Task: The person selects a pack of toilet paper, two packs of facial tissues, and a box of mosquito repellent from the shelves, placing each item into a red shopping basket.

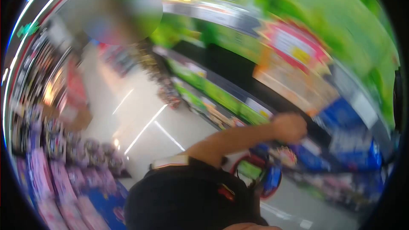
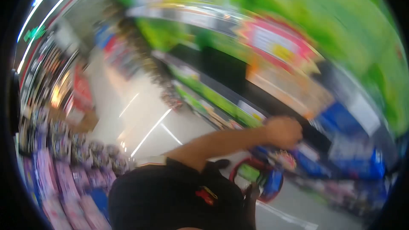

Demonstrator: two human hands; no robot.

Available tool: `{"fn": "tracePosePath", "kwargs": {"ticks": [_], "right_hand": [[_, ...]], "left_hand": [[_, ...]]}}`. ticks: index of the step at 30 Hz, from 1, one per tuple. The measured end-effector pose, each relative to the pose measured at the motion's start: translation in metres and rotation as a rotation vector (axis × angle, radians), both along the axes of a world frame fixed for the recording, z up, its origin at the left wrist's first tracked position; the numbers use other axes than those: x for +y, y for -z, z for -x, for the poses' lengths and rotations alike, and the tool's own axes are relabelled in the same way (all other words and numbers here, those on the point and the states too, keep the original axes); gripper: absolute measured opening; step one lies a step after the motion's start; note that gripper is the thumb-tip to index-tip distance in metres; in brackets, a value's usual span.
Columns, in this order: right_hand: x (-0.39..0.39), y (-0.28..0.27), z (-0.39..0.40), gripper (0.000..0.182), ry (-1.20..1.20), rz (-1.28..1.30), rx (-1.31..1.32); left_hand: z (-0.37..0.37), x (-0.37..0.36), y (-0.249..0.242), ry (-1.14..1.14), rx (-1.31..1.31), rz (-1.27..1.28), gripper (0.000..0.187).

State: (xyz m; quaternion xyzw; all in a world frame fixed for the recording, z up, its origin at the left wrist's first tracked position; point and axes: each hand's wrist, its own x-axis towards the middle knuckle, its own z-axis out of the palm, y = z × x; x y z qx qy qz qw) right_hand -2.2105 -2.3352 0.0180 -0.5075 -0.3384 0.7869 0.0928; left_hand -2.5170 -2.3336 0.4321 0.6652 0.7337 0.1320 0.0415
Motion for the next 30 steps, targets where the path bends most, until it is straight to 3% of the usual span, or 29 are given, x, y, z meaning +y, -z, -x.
{"fn": "tracePosePath", "kwargs": {"ticks": [1, 2, 3, 4, 5, 9, 16, 22, 30], "right_hand": [[-0.004, -0.037, -0.007, 0.029, -0.117, 0.016, 0.134], [-0.001, -0.004, -0.015, 0.027, -0.026, 0.073, 0.233], [-0.009, -0.055, -0.011, 0.024, -0.01, 0.011, 0.092], [-0.004, -0.04, -0.022, 0.02, -0.031, 0.051, 0.121], [-0.01, -0.05, -0.026, 0.018, 0.037, 0.0, 0.17], [-0.013, -0.03, -0.036, 0.027, -0.009, -0.1, -0.026], [-0.022, -0.042, -0.044, 0.03, -0.02, -0.229, -0.108], [-0.025, -0.051, -0.064, 0.039, -0.013, -0.183, -0.114], [-0.025, -0.071, -0.095, 0.051, -0.031, -0.572, -0.421]], "left_hand": [[-0.002, -0.002, 0.014, 0.002, 0.082, -0.288, 0.027], [0.002, 0.006, 0.03, 0.051, 0.071, -0.369, 0.027], [-0.002, 0.015, 0.014, 0.044, 0.115, 0.02, 0.028], [-0.006, 0.019, 0.012, 0.014, 0.117, 0.007, 0.033], [-0.002, 0.018, 0.042, 0.059, 0.196, -0.396, 0.03], [-0.013, 0.028, 0.047, 0.046, 0.394, -0.569, 0.028], [-0.017, 0.033, 0.049, 0.064, 0.416, -0.596, 0.028], [-0.021, 0.031, 0.046, 0.085, 0.425, -0.619, 0.029], [-0.02, 0.028, 0.049, 0.09, 0.406, -0.579, 0.028]]}}
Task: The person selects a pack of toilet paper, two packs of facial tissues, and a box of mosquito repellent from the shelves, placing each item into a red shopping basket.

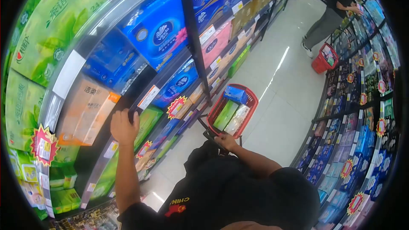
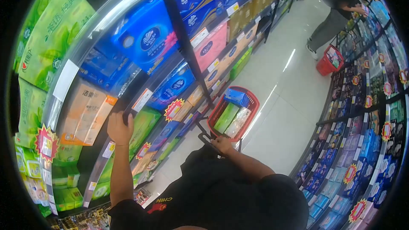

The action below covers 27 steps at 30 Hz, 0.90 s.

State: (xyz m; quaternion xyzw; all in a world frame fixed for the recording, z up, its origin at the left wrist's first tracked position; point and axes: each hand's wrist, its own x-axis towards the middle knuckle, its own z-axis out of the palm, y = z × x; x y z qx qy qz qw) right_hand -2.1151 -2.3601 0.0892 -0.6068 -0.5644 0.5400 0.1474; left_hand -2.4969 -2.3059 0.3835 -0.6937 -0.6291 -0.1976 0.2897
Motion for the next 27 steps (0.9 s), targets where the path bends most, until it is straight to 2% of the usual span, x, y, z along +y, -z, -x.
{"fn": "tracePosePath", "kwargs": {"ticks": [4, 11, 14, 19, 22, 23, 27], "right_hand": [[0.01, -0.008, -0.016, 0.047, 0.0, -0.042, -0.079], [0.031, 0.01, -0.054, 0.05, -0.012, -0.083, -0.213], [0.048, 0.039, -0.069, 0.05, -0.016, -0.095, -0.324], [0.073, 0.035, -0.073, 0.048, 0.089, -0.092, -0.258], [0.088, 0.045, -0.056, 0.048, 0.129, -0.118, -0.225], [0.093, 0.048, -0.053, 0.048, 0.138, -0.153, -0.22], [0.123, 0.053, -0.046, 0.05, 0.135, -0.146, -0.197]], "left_hand": [[-0.002, -0.002, -0.001, -0.018, 0.017, 0.014, 0.028], [0.0, -0.001, 0.005, -0.024, 0.004, 0.014, 0.027], [-0.004, 0.002, 0.003, -0.017, 0.0, 0.011, 0.026], [-0.005, 0.003, -0.001, -0.017, -0.05, 0.054, 0.024], [-0.007, 0.008, 0.0, 0.014, -0.166, -0.058, 0.026], [-0.01, 0.008, 0.001, -0.053, -0.268, -0.074, 0.029], [-0.072, 0.045, -0.006, 0.156, -0.22, -0.294, 0.029]]}}
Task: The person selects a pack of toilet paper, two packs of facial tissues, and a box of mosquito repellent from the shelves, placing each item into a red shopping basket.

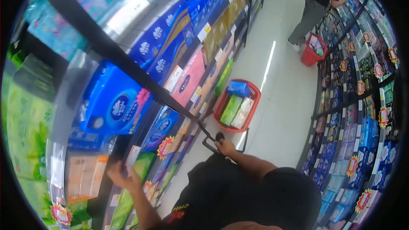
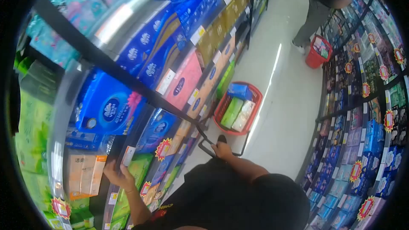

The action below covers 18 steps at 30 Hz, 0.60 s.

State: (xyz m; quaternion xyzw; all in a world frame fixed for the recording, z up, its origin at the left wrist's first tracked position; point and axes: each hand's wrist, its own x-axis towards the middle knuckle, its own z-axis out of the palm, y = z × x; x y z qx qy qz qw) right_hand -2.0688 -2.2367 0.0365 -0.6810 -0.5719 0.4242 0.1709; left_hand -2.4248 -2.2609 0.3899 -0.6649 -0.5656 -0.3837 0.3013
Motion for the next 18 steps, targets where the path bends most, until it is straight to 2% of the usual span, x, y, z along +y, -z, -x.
{"fn": "tracePosePath", "kwargs": {"ticks": [2, 4, 7, 8, 10, 12, 18], "right_hand": [[0.02, -0.004, 0.0, 0.05, 0.019, -0.009, -0.015], [0.038, -0.006, -0.001, 0.05, 0.046, -0.026, -0.004], [0.07, -0.02, -0.015, 0.053, 0.055, 0.041, 0.002], [0.081, -0.027, -0.023, 0.055, 0.037, 0.065, -0.004], [0.099, -0.04, -0.04, 0.056, 0.001, 0.153, 0.044], [0.109, -0.044, -0.053, 0.056, -0.032, 0.111, -0.039], [0.126, -0.046, -0.071, 0.055, -0.074, 0.1, -0.088]], "left_hand": [[-0.039, 0.022, 0.026, 0.122, -0.338, 0.198, 0.023], [-0.097, 0.051, 0.035, 0.282, -0.542, 0.483, 0.016], [-0.144, 0.078, 0.077, 0.453, -0.414, 0.744, 0.017], [-0.155, 0.078, 0.089, 0.513, -0.517, 0.875, 0.017], [-0.167, 0.082, 0.099, 0.549, -0.518, 1.075, 0.017], [-0.167, 0.088, 0.116, 0.552, -0.509, 1.273, 0.019], [-0.139, 0.116, 0.187, 0.43, -0.437, 1.412, 0.029]]}}
